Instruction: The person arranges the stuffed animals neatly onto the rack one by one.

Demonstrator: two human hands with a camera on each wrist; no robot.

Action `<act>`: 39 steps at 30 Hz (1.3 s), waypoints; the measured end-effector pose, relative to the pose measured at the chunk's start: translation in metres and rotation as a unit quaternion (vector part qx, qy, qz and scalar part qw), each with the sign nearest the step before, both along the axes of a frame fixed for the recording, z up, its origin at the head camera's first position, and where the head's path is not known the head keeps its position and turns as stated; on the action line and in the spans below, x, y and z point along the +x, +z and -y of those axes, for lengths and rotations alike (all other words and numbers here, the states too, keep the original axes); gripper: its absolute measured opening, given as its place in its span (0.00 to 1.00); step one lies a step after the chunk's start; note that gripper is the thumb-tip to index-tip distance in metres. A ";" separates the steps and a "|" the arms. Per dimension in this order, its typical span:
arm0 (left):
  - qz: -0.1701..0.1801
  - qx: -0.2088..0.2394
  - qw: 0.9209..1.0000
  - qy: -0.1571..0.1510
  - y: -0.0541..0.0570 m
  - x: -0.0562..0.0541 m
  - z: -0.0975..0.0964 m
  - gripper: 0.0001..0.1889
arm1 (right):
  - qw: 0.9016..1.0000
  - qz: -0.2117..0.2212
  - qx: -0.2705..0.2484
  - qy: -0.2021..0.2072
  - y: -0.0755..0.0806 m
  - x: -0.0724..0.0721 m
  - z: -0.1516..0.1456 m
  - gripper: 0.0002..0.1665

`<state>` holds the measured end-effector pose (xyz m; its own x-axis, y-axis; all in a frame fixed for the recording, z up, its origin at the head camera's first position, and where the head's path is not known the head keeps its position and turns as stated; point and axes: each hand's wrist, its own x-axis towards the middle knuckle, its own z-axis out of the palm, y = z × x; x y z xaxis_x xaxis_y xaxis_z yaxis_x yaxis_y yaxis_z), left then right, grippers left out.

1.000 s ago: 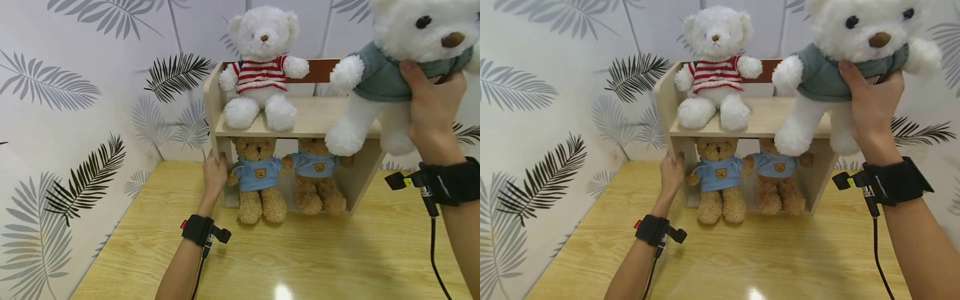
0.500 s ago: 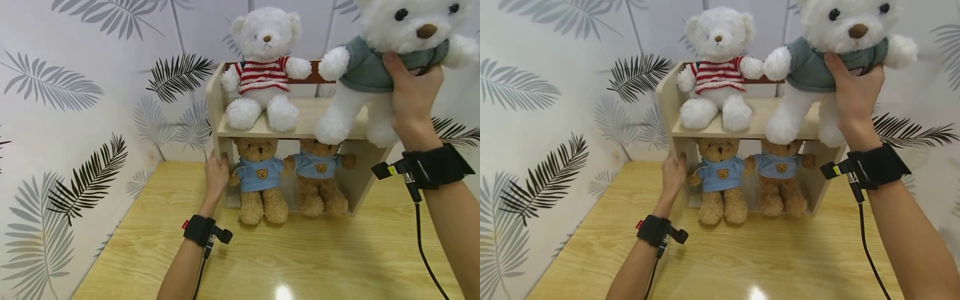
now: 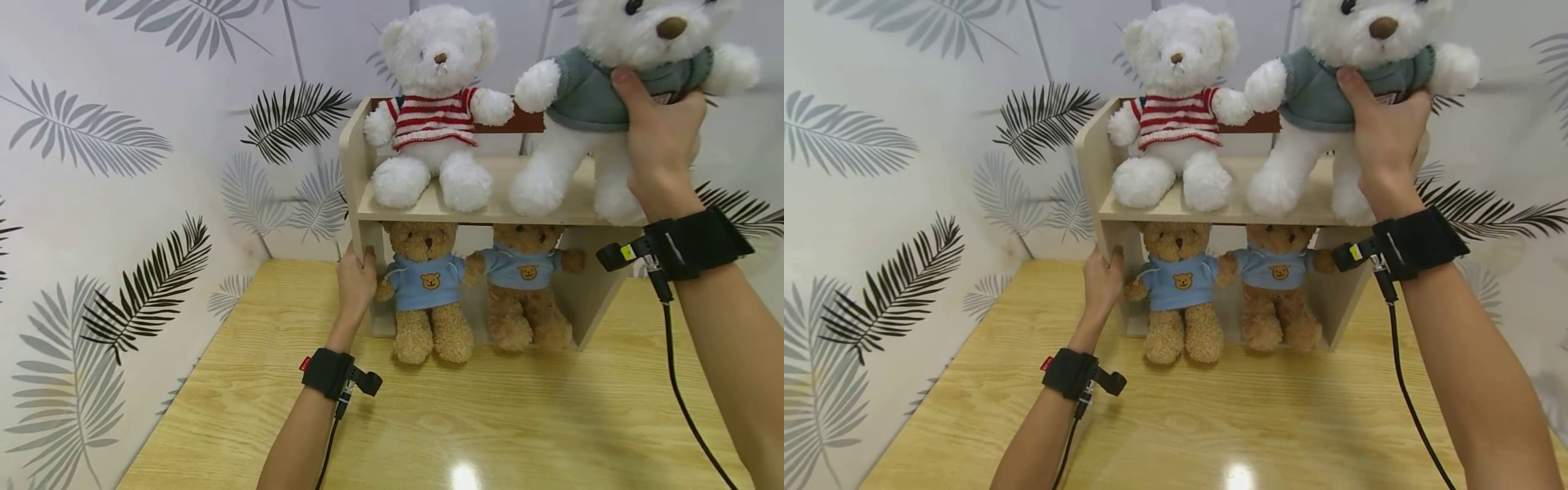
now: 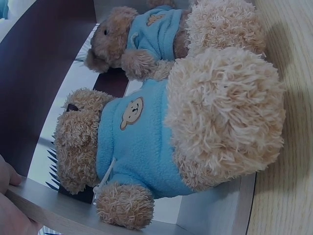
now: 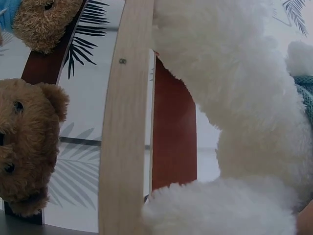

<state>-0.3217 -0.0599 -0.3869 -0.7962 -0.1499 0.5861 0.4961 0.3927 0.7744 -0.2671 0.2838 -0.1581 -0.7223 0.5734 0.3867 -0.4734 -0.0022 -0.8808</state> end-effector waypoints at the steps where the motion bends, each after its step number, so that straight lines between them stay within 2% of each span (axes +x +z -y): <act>1: 0.000 0.000 1.000 0.000 0.000 0.000 0.000 0.18 | 1.000 0.006 -0.001 -0.001 0.000 -0.001 0.000 0.47; 6: -0.001 -0.001 1.000 0.002 0.001 0.000 -0.001 0.18 | 0.997 -0.056 -0.026 0.048 0.000 -0.015 -0.002 0.44; 8: -0.002 -0.001 1.000 0.001 0.001 -0.001 -0.001 0.18 | 0.996 -0.062 -0.027 0.052 0.001 -0.019 -0.002 0.44; 16: -0.001 -0.007 1.000 0.007 0.000 -0.002 0.000 0.18 | 1.000 0.000 -0.008 0.022 0.001 -0.028 -0.003 0.50; 20: 0.000 -0.009 1.000 0.007 -0.001 -0.001 0.000 0.17 | 1.000 0.010 -0.006 0.014 0.000 -0.034 -0.004 0.51; 27: -0.007 -0.008 1.000 0.006 0.000 -0.002 0.000 0.16 | 0.997 0.073 0.020 -0.019 0.001 -0.044 -0.009 0.55; 35: -0.012 -0.010 1.000 0.010 -0.001 -0.002 0.000 0.16 | 0.998 0.064 0.015 -0.013 0.002 -0.052 -0.008 0.54; 39: -0.011 -0.009 1.000 0.011 -0.001 -0.001 0.000 0.16 | 0.996 0.082 0.027 -0.015 0.003 -0.054 -0.005 0.54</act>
<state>-0.3229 -0.0596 -0.3880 -0.7791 -0.1572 0.6068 0.5044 0.4176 0.7558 -0.3210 0.2893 -0.1556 -0.7608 0.5778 0.2956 -0.3219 0.0596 -0.9449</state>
